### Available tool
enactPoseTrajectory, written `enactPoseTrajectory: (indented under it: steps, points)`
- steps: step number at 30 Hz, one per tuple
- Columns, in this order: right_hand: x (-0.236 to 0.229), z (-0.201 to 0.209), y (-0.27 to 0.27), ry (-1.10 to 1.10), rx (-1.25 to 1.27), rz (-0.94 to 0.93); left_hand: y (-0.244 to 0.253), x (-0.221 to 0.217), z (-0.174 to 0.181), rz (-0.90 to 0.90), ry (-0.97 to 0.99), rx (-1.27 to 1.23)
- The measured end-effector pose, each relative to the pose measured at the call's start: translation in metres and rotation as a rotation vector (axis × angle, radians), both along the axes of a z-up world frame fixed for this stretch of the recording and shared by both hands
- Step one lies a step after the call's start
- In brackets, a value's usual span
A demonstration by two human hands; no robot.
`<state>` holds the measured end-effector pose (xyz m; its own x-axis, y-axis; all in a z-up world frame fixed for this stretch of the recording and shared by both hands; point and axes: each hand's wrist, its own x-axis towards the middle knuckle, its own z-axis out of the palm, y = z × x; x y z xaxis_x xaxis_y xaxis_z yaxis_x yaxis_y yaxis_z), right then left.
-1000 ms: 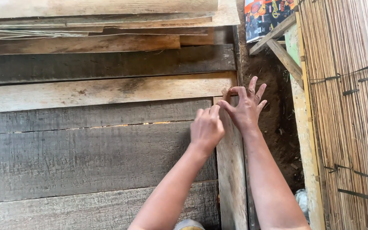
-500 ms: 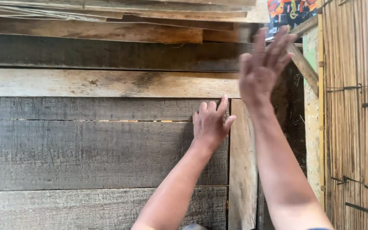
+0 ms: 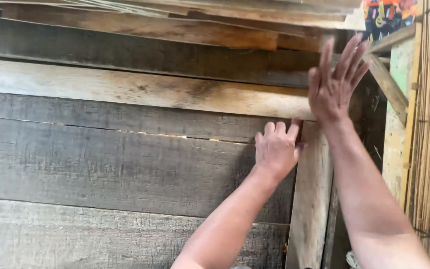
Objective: The person scrapes a wooden plank with a small stick, rubs the plank with a brown substance from a container, and places the plank on a wooden surface. The person then picks up a utility knife and trims the edges of another wooden plank before placing it on the surface.
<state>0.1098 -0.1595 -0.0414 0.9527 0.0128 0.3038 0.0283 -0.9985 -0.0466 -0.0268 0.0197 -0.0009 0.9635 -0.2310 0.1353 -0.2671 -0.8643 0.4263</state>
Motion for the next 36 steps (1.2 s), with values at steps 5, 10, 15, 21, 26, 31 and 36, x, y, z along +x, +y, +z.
enactPoseTrajectory:
  steps: [5, 10, 15, 21, 26, 31, 36]
  points:
    - [-0.018, 0.013, 0.016, -0.075, 0.067, -0.030, -0.001, -0.004, -0.002, -0.006, 0.113, -0.008]
    - [-0.028, 0.014, 0.026, -0.171, 0.138, -0.074, 0.000, 0.004, -0.004, -0.058, 0.285, -0.052]
    - [-0.013, -0.012, 0.007, -0.003, 0.034, -0.153, 0.001, 0.002, 0.000, -0.027, 0.056, -0.052]
    - [-0.017, 0.006, 0.014, -0.143, 0.215, 0.104, 0.000, 0.001, 0.001, 0.007, 0.005, -0.006]
    - [-0.072, 0.083, 0.036, -0.186, 0.946, 0.062, 0.009, 0.013, -0.002, -0.130, 0.255, -0.050]
    - [-0.187, 0.135, 0.068, -0.105, 1.278, -0.233, 0.065, 0.000, 0.013, -0.236, 0.275, -0.504]
    - [-0.305, 0.160, 0.098, 0.410, 1.169, -0.594, 0.131, -0.079, 0.111, -0.011, 0.650, -0.845]
